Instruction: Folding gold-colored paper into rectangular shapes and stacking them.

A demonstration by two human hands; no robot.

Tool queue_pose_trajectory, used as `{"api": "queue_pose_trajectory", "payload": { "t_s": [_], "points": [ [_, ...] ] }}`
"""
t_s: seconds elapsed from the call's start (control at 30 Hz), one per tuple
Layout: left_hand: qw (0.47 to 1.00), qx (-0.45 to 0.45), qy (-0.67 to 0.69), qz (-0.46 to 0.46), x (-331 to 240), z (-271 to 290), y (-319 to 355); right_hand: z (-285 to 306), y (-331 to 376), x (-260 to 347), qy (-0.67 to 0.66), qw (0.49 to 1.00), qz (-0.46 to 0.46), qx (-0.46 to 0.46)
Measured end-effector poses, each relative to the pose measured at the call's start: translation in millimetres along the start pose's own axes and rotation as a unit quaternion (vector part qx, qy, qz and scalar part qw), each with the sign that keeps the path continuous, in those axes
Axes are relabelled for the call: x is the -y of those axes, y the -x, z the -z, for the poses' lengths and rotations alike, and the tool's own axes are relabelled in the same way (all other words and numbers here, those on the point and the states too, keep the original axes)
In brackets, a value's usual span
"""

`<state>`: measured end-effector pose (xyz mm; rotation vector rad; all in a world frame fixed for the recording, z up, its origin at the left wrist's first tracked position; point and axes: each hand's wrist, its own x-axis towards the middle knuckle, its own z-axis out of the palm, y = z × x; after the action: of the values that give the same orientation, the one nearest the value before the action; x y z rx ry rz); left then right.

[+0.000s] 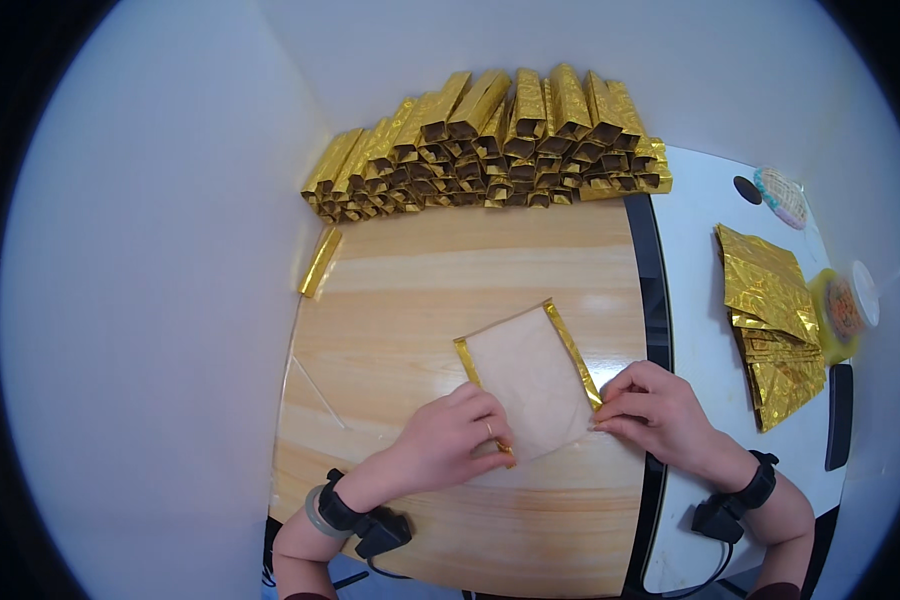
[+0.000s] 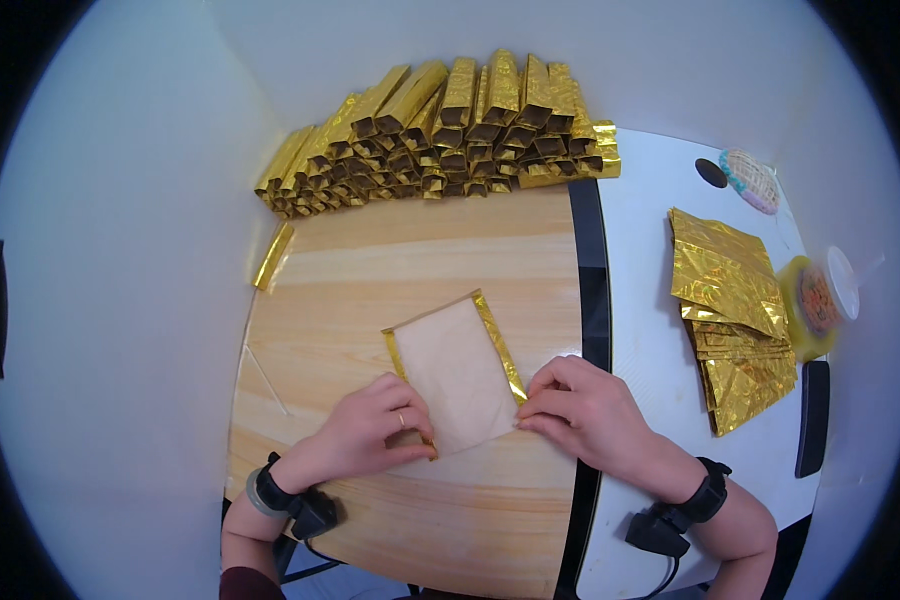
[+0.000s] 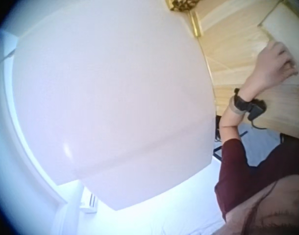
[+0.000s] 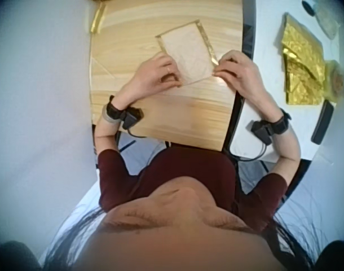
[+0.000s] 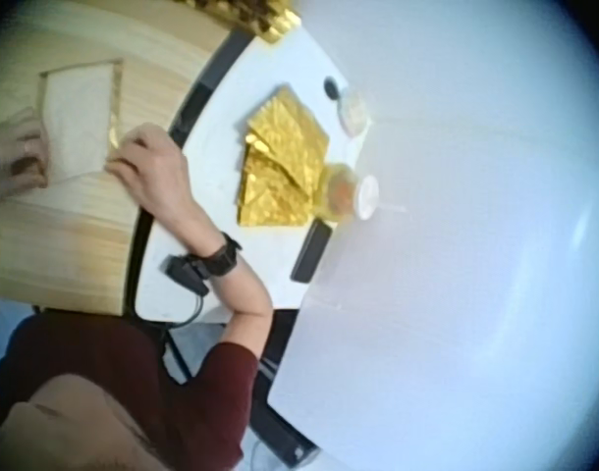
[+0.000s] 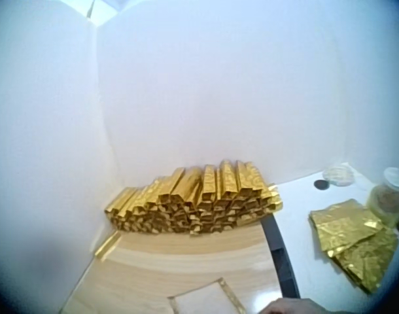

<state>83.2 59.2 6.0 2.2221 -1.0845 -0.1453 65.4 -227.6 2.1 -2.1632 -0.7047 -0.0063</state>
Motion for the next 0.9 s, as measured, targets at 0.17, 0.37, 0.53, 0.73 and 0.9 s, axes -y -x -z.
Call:
{"api": "queue_pose_trajectory", "payload": {
  "t_s": [0.17,0.37,0.53,0.73,0.9],
  "points": [
    [0.997,0.034,-0.052,-0.036,-3,-7,0,3,-2,-3,0.006,1.0,0.015,0.005],
    [0.998,0.015,-0.059,-0.031,-1,-13,1,10,-1,-13,0.012,1.0,-0.005,0.022],
    [0.982,-0.02,-0.163,-0.094,-5,-17,4,13,-6,-6,0.041,0.996,0.064,0.039],
    [0.975,-0.034,-0.185,-0.119,-9,-14,3,10,-2,-10,0.168,0.967,0.183,0.048],
    [0.985,-0.032,-0.146,-0.09,-7,-10,4,12,0,-7,0.204,0.95,0.229,0.058]
  ]
}}
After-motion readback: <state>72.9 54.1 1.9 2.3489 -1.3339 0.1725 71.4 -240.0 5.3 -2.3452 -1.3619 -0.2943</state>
